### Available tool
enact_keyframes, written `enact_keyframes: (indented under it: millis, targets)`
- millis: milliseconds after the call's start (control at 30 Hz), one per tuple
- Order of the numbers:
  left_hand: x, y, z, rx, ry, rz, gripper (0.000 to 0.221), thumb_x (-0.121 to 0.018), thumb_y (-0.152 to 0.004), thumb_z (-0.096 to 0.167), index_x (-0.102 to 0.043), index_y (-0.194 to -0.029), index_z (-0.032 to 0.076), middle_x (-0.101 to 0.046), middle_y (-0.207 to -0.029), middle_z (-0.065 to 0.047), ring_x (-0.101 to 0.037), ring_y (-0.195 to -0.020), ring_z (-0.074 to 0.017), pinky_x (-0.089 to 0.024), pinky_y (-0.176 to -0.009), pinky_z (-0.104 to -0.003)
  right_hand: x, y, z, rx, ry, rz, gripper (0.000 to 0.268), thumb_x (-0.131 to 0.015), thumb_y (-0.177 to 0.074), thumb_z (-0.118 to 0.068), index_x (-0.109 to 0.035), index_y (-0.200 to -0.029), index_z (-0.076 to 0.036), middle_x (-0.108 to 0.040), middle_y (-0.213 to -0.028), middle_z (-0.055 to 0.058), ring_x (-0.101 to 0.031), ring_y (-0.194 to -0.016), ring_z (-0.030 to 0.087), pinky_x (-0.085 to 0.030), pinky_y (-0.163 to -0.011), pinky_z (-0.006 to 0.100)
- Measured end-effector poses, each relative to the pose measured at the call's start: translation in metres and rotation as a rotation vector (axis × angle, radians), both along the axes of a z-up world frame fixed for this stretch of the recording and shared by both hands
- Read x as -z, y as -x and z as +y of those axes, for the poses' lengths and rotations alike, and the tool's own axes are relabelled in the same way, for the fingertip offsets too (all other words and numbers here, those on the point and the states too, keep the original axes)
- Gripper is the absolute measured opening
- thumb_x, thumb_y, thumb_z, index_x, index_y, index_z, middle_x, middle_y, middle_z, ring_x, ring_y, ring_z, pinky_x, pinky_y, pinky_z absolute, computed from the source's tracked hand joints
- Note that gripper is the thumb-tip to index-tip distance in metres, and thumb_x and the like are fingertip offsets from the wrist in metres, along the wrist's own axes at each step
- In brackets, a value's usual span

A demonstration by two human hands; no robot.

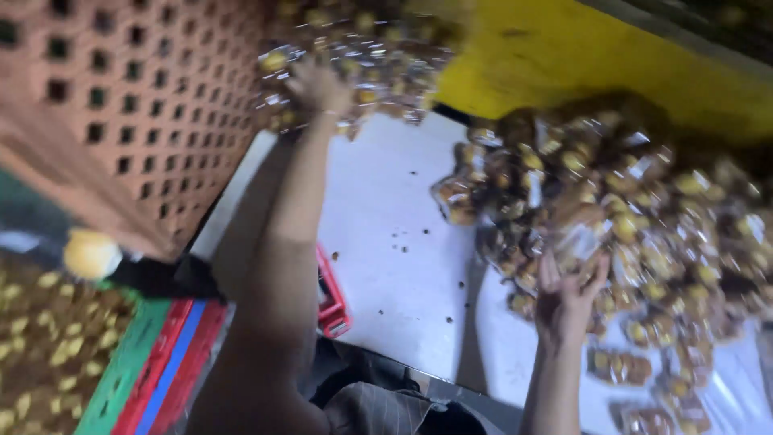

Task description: Packing small bread rolls into plastic bags and sealing them using a manual tape dispenser at a high rate of speed.

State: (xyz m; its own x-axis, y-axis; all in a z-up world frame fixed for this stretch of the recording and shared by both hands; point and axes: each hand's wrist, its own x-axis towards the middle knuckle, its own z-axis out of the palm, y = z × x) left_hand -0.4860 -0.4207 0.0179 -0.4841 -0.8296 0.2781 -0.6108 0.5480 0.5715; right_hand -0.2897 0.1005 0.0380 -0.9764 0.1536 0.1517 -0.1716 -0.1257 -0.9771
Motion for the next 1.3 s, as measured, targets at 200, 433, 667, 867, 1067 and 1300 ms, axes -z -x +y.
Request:
enact_keyframes:
  millis: [200, 433, 667, 867, 1067, 1300]
  targets:
    - [0.009, -0.017, 0.027, 0.686, 0.264, 0.039, 0.010, -0.056, -0.087, 0.009, -0.064, -0.092, 0.012, -0.069, -0.074, -0.017, -0.067, -0.064, -0.0399, -0.053, -0.054, -0.051, -0.001, -0.031, -0.013, -0.024, -0.301, -0.067, 0.043, -0.068, -0.082, -0.018, -0.067, -0.125, -0.010, -0.062, -0.124, 0.006, -0.058, -0.117, 0.018, -0.042, -0.105, 0.029]
    - [-0.043, -0.261, 0.283, 1.111, -0.178, -0.193, 0.020, -0.058, -0.097, 0.030, -0.067, -0.100, 0.013, -0.073, -0.085, -0.013, -0.073, -0.090, -0.0331, -0.057, -0.080, -0.045, 0.030, -0.090, -0.028, -0.444, 0.304, -0.403, 0.065, -0.080, -0.080, -0.005, -0.047, -0.135, 0.000, -0.051, -0.118, 0.021, -0.053, -0.106, 0.040, -0.045, -0.086, 0.053]
    - [-0.011, -0.350, 0.354, 1.210, -1.151, 0.028, 0.029, -0.075, -0.095, 0.031, -0.054, -0.100, 0.012, -0.061, -0.091, -0.003, -0.063, -0.093, -0.0203, -0.054, -0.090, -0.038, -0.006, -0.115, 0.031, -0.653, -0.658, 0.715, 0.010, -0.080, -0.084, -0.034, -0.084, -0.093, -0.031, -0.059, -0.129, 0.010, -0.047, -0.118, 0.039, -0.036, -0.105, 0.050]
    - [0.017, -0.416, 0.375, 0.876, -0.827, 0.004, 0.045, -0.091, -0.075, 0.045, -0.075, -0.107, 0.017, -0.074, -0.083, -0.001, -0.069, -0.082, -0.0140, -0.057, -0.077, -0.030, 0.002, -0.096, 0.042, -1.028, -0.388, -0.084, 0.028, -0.088, -0.075, -0.002, -0.081, -0.101, -0.008, -0.079, -0.088, 0.012, -0.068, -0.087, 0.020, -0.055, -0.087, 0.042]
    - [-0.029, -0.463, 0.402, 0.894, -0.591, 0.514, 0.020, -0.081, -0.089, 0.018, -0.077, -0.095, 0.000, -0.070, -0.112, -0.023, -0.069, -0.104, -0.0418, -0.054, -0.093, -0.048, 0.087, -0.091, 0.018, -1.225, -0.170, -0.443, 0.040, -0.080, -0.082, 0.000, -0.056, -0.114, -0.004, -0.066, -0.086, 0.003, -0.063, -0.078, 0.017, -0.061, -0.065, 0.035]
    - [0.017, -0.510, 0.415, 0.549, -1.272, 0.756, 0.034, -0.084, -0.086, 0.006, -0.070, -0.114, -0.008, -0.072, -0.095, -0.023, -0.074, -0.082, -0.0297, -0.062, -0.071, -0.041, -0.005, -0.126, 0.011, -1.545, -0.516, -0.061, 0.034, -0.084, -0.083, -0.005, -0.063, -0.110, -0.007, -0.070, -0.078, 0.005, -0.065, -0.076, 0.015, -0.054, -0.077, 0.033]
